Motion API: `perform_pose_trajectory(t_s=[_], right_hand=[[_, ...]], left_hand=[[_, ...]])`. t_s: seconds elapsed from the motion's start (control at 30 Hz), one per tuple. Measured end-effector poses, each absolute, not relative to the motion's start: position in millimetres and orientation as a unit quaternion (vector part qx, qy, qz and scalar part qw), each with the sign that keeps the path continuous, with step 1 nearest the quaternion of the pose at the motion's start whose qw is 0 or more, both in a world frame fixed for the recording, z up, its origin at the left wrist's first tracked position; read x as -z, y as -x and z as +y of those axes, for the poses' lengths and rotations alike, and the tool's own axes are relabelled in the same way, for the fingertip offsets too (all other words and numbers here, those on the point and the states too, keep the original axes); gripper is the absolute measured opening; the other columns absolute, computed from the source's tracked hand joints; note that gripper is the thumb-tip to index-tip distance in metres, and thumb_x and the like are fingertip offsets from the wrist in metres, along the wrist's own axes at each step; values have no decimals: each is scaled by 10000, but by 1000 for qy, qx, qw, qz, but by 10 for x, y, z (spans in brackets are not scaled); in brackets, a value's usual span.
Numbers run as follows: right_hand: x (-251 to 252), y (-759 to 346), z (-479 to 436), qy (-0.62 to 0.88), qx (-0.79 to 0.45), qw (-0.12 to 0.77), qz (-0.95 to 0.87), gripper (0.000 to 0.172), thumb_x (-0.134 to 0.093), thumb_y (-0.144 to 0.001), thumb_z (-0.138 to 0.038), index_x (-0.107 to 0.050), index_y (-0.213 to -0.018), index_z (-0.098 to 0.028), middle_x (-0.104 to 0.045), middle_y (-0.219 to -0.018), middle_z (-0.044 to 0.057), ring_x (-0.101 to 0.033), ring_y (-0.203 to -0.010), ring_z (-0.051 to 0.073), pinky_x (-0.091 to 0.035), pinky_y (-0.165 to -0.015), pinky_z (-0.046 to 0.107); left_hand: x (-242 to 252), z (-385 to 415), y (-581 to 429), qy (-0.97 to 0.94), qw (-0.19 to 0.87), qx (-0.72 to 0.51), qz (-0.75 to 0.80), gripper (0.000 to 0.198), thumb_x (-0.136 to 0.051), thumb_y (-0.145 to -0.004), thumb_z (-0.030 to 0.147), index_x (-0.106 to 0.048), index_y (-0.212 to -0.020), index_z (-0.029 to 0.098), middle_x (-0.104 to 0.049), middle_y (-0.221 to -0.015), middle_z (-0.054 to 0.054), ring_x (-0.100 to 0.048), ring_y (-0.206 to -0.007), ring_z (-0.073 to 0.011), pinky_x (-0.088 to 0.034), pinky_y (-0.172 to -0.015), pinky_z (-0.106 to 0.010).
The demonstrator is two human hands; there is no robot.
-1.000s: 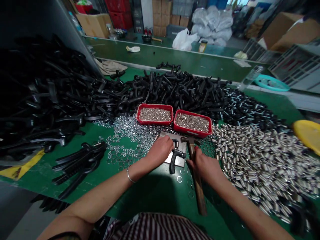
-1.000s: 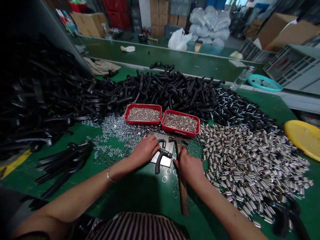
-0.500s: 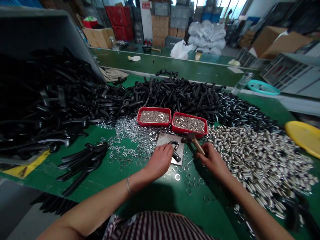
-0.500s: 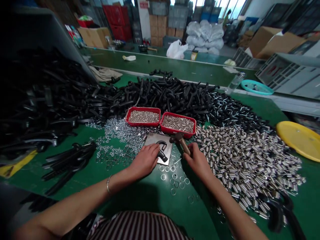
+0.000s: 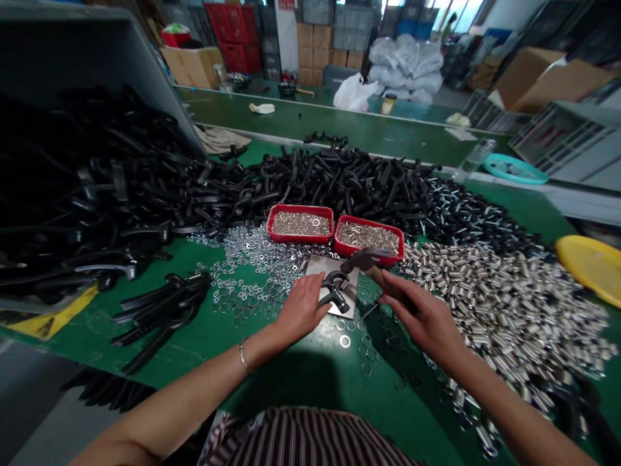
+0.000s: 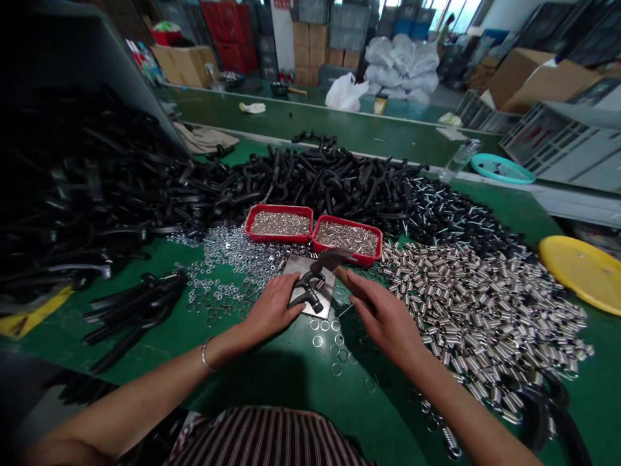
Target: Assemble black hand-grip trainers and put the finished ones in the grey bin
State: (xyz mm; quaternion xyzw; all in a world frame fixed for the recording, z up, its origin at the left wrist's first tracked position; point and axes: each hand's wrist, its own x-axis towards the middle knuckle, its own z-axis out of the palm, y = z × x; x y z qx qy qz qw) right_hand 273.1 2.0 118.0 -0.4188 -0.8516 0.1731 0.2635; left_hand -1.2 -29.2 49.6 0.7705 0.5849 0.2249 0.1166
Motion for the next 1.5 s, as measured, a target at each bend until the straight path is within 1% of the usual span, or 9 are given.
perform_pose_trajectory(t_s=[0.17,0.3,0.43,0.57,0.77,1.0,1.13,1.33,1.5], right_hand=[[-1191,-2570,-34,374,-171,172,-895,562,-453,-960,-171,-432,-1499,-330,-718,-1068,74,-701,-837,210,-572,-702,332],[-1104,-2643,-5,421,-275,197,-842,452,-516,-959,-299,-532,-1411,-287,-699,-1187,89,-693,-932,233,-570,-792,384],[-953,-3072,45,580,-347,270,-686,535,-528,-941,-460,-472,-1432,-256,-706,-930,59,-627,-606,183,-510,-509,301],[-835,-3620,261,648,-220,231,-691,528,-489,-929,-486,-549,-1352,-176,-696,-875,98,-645,-683,237,-505,-584,348],[-893,-3283,392,639,-87,4,-765,483,-340,-996,-490,-696,-898,-178,-711,-872,151,-676,-817,278,-479,-733,368],[-717,-2473,393,691,-111,-101,-707,518,-391,-965,-606,-628,-1003,-147,-735,-918,196,-725,-843,326,-491,-683,373],[-779,-2579,492,705,-138,2,-695,376,-450,-964,-484,-549,-1050,-132,-723,-872,194,-718,-767,319,-493,-635,371],[-1009,-2525,520,560,-424,368,-610,355,-594,-893,-501,-458,-1070,-225,-706,-883,58,-697,-669,209,-564,-626,345],[-886,-1960,510,471,-520,436,-564,300,-547,-929,-530,-458,-1036,-264,-716,-943,60,-703,-693,201,-593,-589,342]], left_hand=[[-465,-265,-5,-752,118,-233,605,867,-641,-867,333,-134,-1538,122,-505,-1367,-221,-477,-1261,-372,-352,-1070,-566],[-513,-260,-12,-749,131,-230,608,836,-649,-848,329,-201,-1523,125,-524,-1352,-210,-482,-1250,-372,-344,-1067,-565],[-630,-186,49,-716,217,-257,612,769,-680,-809,370,-344,-1471,169,-614,-1238,-162,-561,-1157,-351,-406,-1026,-550],[-751,11,191,-653,380,-298,583,623,-613,-874,397,-397,-1425,202,-670,-1150,-137,-659,-1013,-274,-517,-920,-460],[-688,96,229,-689,222,-263,637,441,-571,-894,328,-511,-1287,137,-611,-1220,-160,-586,-1138,-290,-450,-1040,-488],[-565,-68,-114,-729,143,-208,636,580,-656,-833,404,-481,-1319,140,-541,-1331,-165,-479,-1248,-349,-372,-1080,-542],[-557,61,32,-749,195,-218,594,413,-606,-883,322,-540,-1256,158,-585,-1266,-132,-498,-1235,-297,-338,-1136,-499],[-479,46,203,-745,232,-247,574,386,-638,-893,397,-588,-1225,205,-560,-1344,-99,-461,-1301,-281,-294,-1170,-500],[-476,113,160,-740,237,-262,572,334,-647,-901,393,-609,-1179,211,-609,-1271,-82,-512,-1235,-261,-302,-1158,-491]])
